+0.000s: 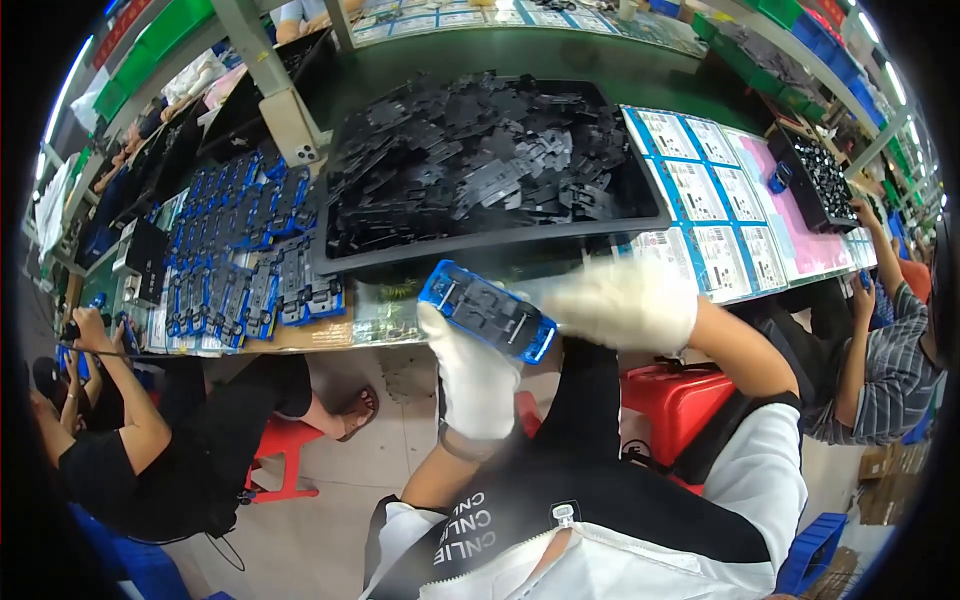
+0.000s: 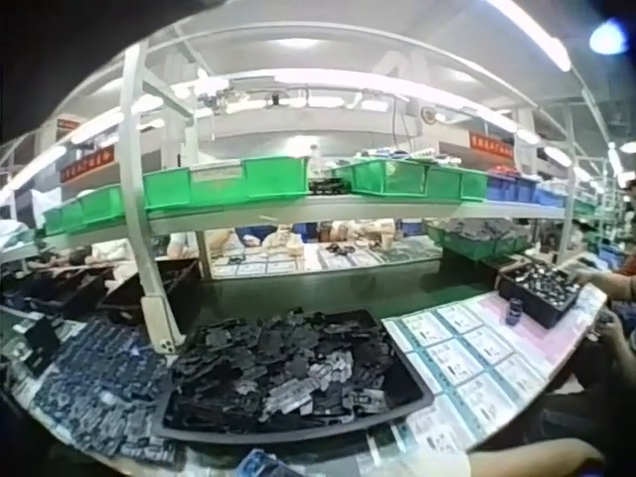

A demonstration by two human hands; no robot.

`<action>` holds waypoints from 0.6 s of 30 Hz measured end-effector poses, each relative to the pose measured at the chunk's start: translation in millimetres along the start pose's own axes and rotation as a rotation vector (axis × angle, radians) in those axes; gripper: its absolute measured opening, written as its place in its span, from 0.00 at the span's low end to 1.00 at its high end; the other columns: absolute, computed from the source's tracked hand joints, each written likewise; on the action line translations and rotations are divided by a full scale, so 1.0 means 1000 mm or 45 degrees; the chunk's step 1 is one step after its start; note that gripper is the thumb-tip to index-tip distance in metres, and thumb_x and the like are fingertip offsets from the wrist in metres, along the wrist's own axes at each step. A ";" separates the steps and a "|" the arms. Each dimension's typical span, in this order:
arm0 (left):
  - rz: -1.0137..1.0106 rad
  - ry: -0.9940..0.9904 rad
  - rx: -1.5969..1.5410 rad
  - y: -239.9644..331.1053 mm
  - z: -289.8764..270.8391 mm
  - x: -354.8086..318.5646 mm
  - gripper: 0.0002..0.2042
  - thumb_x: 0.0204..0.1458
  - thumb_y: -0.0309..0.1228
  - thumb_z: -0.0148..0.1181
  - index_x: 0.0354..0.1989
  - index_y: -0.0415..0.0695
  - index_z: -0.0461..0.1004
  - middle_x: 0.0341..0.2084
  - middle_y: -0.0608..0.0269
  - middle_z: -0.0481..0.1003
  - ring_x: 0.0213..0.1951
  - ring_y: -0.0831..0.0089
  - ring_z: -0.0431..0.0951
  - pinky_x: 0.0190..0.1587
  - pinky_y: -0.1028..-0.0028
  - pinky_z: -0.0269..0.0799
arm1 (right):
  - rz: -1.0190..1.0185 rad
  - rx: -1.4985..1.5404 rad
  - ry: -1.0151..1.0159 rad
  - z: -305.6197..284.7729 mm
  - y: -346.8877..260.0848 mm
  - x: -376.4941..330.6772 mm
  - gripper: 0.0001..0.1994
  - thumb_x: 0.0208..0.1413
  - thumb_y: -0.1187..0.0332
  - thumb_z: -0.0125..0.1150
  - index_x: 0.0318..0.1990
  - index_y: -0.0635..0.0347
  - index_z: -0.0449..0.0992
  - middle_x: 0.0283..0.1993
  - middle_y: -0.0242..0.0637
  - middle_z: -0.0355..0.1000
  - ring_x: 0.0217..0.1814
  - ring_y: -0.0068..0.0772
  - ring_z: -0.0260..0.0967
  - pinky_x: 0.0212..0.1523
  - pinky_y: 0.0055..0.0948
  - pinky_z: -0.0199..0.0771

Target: The person assembles toy cars by taking plastic chassis pieces from a tray and snapping them onto toy car bodies by hand.

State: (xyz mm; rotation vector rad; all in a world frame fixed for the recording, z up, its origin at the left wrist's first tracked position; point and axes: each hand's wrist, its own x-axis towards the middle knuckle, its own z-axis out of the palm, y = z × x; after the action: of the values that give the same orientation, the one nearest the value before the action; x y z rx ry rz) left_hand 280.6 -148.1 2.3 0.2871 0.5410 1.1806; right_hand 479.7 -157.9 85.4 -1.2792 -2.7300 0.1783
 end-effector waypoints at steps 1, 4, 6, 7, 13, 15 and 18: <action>0.013 0.013 0.071 0.013 0.001 -0.005 0.32 0.56 0.68 0.42 0.54 0.53 0.68 0.42 0.60 0.74 0.44 0.60 0.76 0.49 0.54 0.73 | -0.131 -0.001 0.273 0.006 0.019 0.014 0.21 0.48 0.69 0.64 0.52 0.51 0.72 0.51 0.42 0.73 0.51 0.49 0.73 0.45 0.41 0.76; -0.014 0.036 -0.197 0.025 -0.005 -0.005 0.33 0.56 0.67 0.42 0.54 0.50 0.68 0.42 0.59 0.74 0.41 0.59 0.77 0.47 0.53 0.75 | -0.006 -0.214 0.494 0.009 0.062 0.077 0.24 0.49 0.66 0.65 0.55 0.53 0.71 0.60 0.48 0.67 0.62 0.52 0.64 0.59 0.42 0.68; 0.037 -0.009 -0.116 0.031 -0.007 -0.008 0.33 0.56 0.66 0.46 0.54 0.48 0.68 0.40 0.58 0.75 0.40 0.58 0.78 0.44 0.54 0.78 | 0.023 -0.183 0.461 0.026 0.094 0.099 0.26 0.49 0.66 0.66 0.58 0.52 0.70 0.62 0.49 0.64 0.64 0.53 0.62 0.62 0.41 0.65; 0.047 0.012 -0.125 0.035 -0.012 -0.007 0.33 0.56 0.66 0.46 0.54 0.48 0.68 0.40 0.58 0.75 0.40 0.58 0.78 0.44 0.54 0.78 | 0.046 -0.104 0.402 0.033 0.107 0.104 0.28 0.48 0.66 0.67 0.60 0.51 0.69 0.64 0.48 0.63 0.65 0.53 0.61 0.63 0.41 0.65; 0.055 0.049 -0.121 0.042 -0.029 -0.002 0.31 0.56 0.63 0.50 0.52 0.46 0.68 0.38 0.56 0.75 0.37 0.58 0.80 0.39 0.58 0.80 | 0.053 -0.400 0.319 0.030 0.094 0.110 0.24 0.51 0.59 0.64 0.57 0.46 0.72 0.55 0.42 0.71 0.52 0.48 0.69 0.52 0.42 0.70; 0.042 0.043 -0.129 0.041 -0.030 0.000 0.31 0.56 0.63 0.50 0.52 0.46 0.68 0.39 0.56 0.75 0.38 0.59 0.80 0.40 0.60 0.80 | 0.079 -0.522 0.306 0.024 0.089 0.105 0.23 0.53 0.56 0.63 0.58 0.44 0.72 0.51 0.41 0.72 0.49 0.48 0.69 0.50 0.43 0.71; 0.029 0.034 -0.137 0.040 -0.033 0.001 0.31 0.56 0.63 0.50 0.52 0.46 0.67 0.40 0.56 0.74 0.41 0.59 0.79 0.43 0.60 0.79 | 0.135 -0.476 0.357 0.020 0.081 0.092 0.21 0.55 0.55 0.61 0.57 0.42 0.75 0.47 0.40 0.73 0.46 0.47 0.68 0.48 0.41 0.69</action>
State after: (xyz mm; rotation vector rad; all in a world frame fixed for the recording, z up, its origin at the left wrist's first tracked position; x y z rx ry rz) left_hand 231.2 -135.1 -5.8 0.1864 0.4968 1.2323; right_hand 479.0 -37.0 58.8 -1.4091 -2.5287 -0.4876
